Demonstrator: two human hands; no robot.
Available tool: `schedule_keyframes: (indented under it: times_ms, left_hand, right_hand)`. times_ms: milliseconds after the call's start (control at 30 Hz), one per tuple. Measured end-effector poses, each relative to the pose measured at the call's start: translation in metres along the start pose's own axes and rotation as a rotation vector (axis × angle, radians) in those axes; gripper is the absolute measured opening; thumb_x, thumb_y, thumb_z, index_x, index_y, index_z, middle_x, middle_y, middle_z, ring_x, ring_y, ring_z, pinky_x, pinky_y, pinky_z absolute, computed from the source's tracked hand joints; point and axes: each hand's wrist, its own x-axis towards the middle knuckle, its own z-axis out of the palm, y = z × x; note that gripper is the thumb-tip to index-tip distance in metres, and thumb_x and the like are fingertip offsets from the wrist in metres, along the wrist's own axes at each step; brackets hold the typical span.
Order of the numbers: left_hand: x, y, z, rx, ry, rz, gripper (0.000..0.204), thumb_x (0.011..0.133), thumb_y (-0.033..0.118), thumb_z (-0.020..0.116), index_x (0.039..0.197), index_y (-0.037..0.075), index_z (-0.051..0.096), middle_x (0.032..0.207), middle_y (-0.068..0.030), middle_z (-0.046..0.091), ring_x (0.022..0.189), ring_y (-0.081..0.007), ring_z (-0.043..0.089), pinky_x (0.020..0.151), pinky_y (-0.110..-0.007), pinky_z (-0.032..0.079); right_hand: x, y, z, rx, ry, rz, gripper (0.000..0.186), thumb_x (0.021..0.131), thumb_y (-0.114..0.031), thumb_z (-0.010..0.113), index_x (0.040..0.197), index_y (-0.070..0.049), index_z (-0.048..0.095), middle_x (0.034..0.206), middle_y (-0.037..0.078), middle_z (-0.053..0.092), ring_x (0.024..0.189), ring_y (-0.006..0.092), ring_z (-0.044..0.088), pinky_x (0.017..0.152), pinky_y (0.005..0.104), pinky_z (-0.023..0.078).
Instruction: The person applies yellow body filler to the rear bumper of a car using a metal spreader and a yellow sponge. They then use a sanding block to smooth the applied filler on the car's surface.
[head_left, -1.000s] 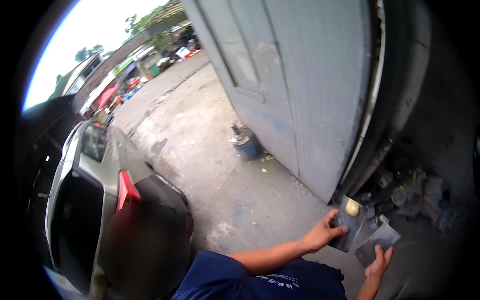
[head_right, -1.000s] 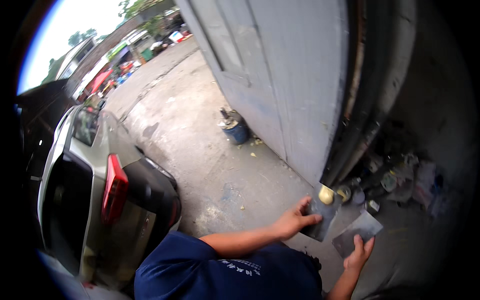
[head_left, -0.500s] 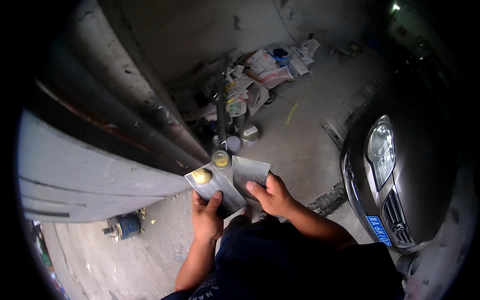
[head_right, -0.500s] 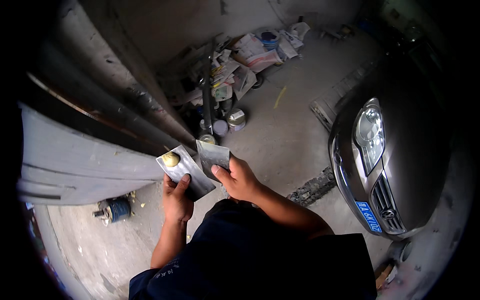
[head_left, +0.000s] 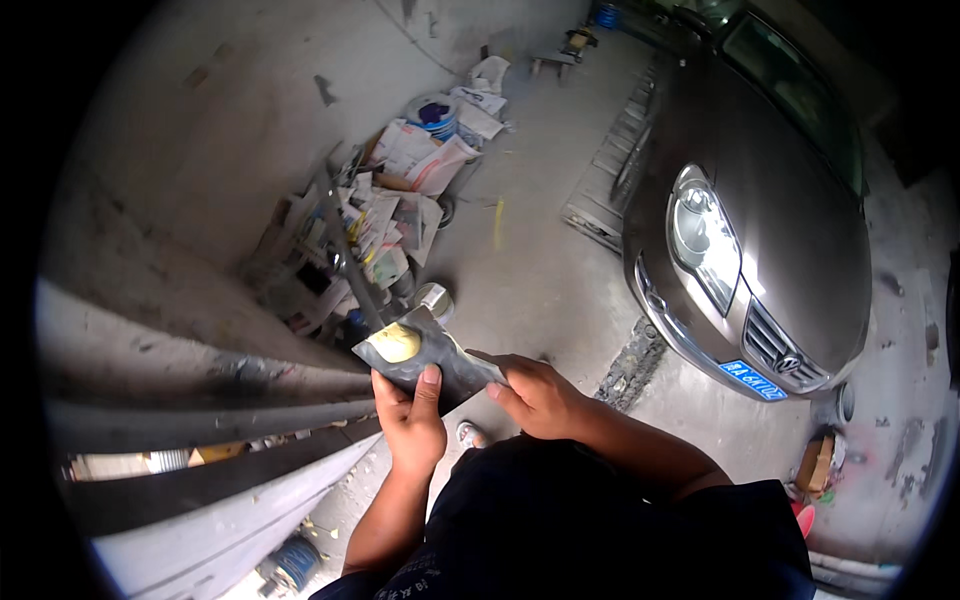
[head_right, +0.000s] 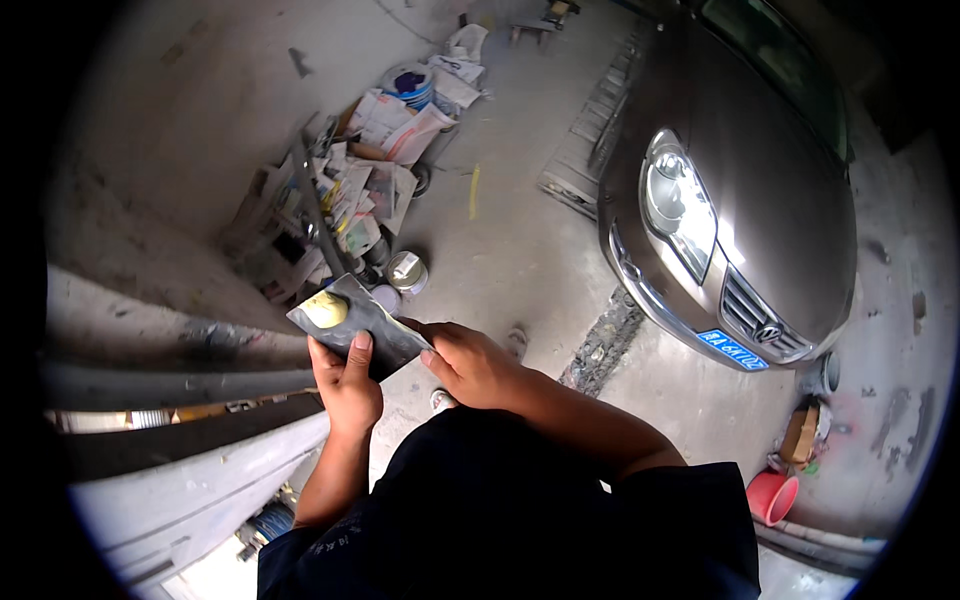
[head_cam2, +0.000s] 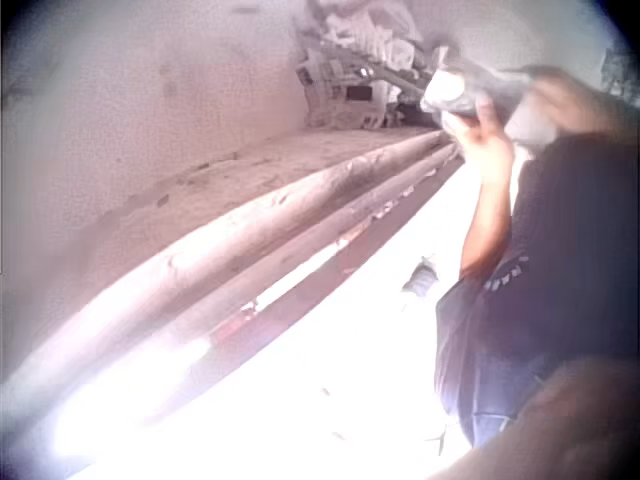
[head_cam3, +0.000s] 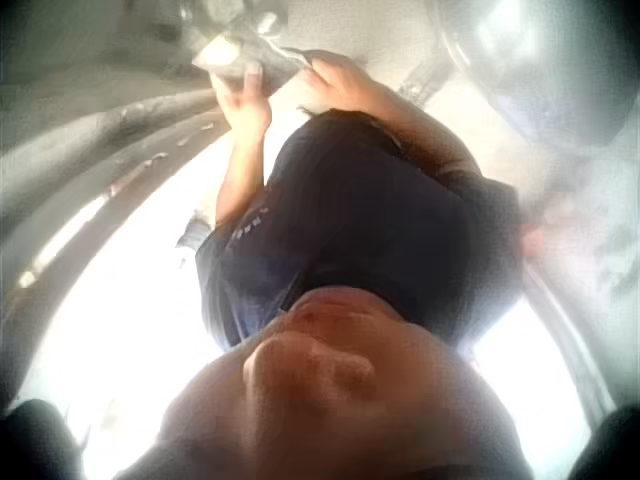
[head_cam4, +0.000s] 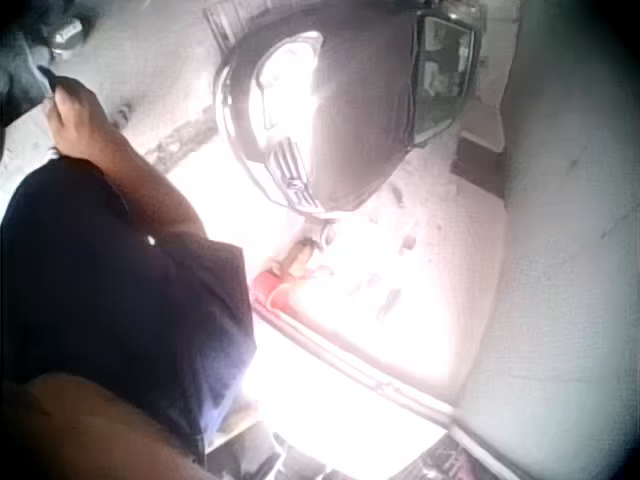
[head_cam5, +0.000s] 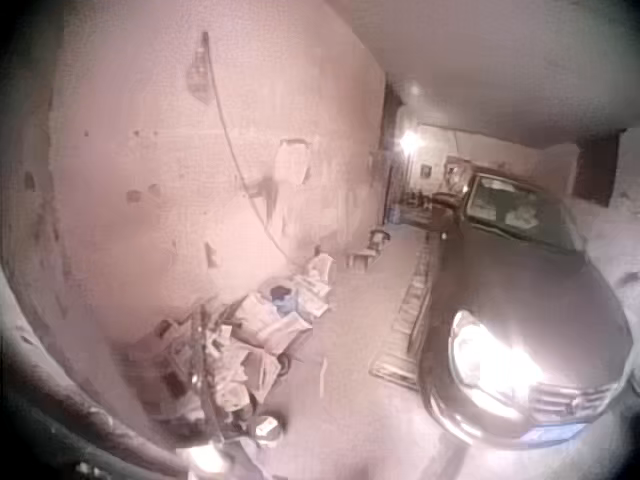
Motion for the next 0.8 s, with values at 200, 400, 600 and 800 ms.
schedule_keyframes:
  times_ms: [200, 400, 600, 800]
  left_hand:
    - [0.052, -0.027, 0.067, 0.052, -0.022, 0.004, 0.041, 0.089, 0.002, 0.056, 0.127, 0.0, 0.04, 0.118, -0.007, 0.053, 0.107, -0.0146, 0.049, 0.098, -0.029, 0.035]
    - [0.106, -0.067, 0.135, 0.122, -0.057, 0.028, 0.043, 0.089, -0.002, 0.054, 0.129, -0.001, 0.039, 0.119, -0.0077, 0.052, 0.107, -0.0146, 0.049, 0.097, -0.028, 0.036]
    - [0.154, -0.073, 0.201, 0.233, -0.087, 0.135, 0.035, 0.09, 0.002, 0.056, 0.122, -0.001, 0.042, 0.114, -0.008, 0.054, 0.103, -0.0142, 0.051, 0.093, -0.026, 0.038]
    - [0.199, -0.084, 0.265, 0.314, -0.193, 0.199, 0.027, 0.091, 0.004, 0.056, 0.115, -0.004, 0.046, 0.105, -0.0088, 0.059, 0.095, -0.013, 0.054, 0.087, -0.025, 0.041]
  right_hand:
    - [0.036, 0.032, -0.057, -0.034, 0.24, -0.11, 0.037, 0.091, -0.011, 0.051, 0.125, 0.004, 0.049, 0.115, 0.02, 0.058, 0.102, 0.0344, 0.058, 0.087, 0.0383, 0.047]
    - [0.057, 0.088, -0.127, -0.253, 0.155, -0.09, 0.053, 0.077, 0.0, 0.055, 0.129, 0.0, 0.046, 0.115, 0.014, 0.054, 0.1, 0.0296, 0.057, 0.081, 0.0377, 0.051]
    - [0.07, 0.138, -0.188, -0.316, 0.088, -0.034, 0.055, 0.078, -0.001, 0.053, 0.132, 0.001, 0.042, 0.109, 0.015, 0.055, 0.099, 0.0296, 0.056, 0.078, 0.0382, 0.051]
    - [0.104, 0.154, -0.265, -0.324, 0.197, -0.064, 0.052, 0.081, -0.007, 0.053, 0.129, 0.007, 0.04, 0.105, 0.018, 0.056, 0.094, 0.0293, 0.057, 0.075, 0.0373, 0.051]
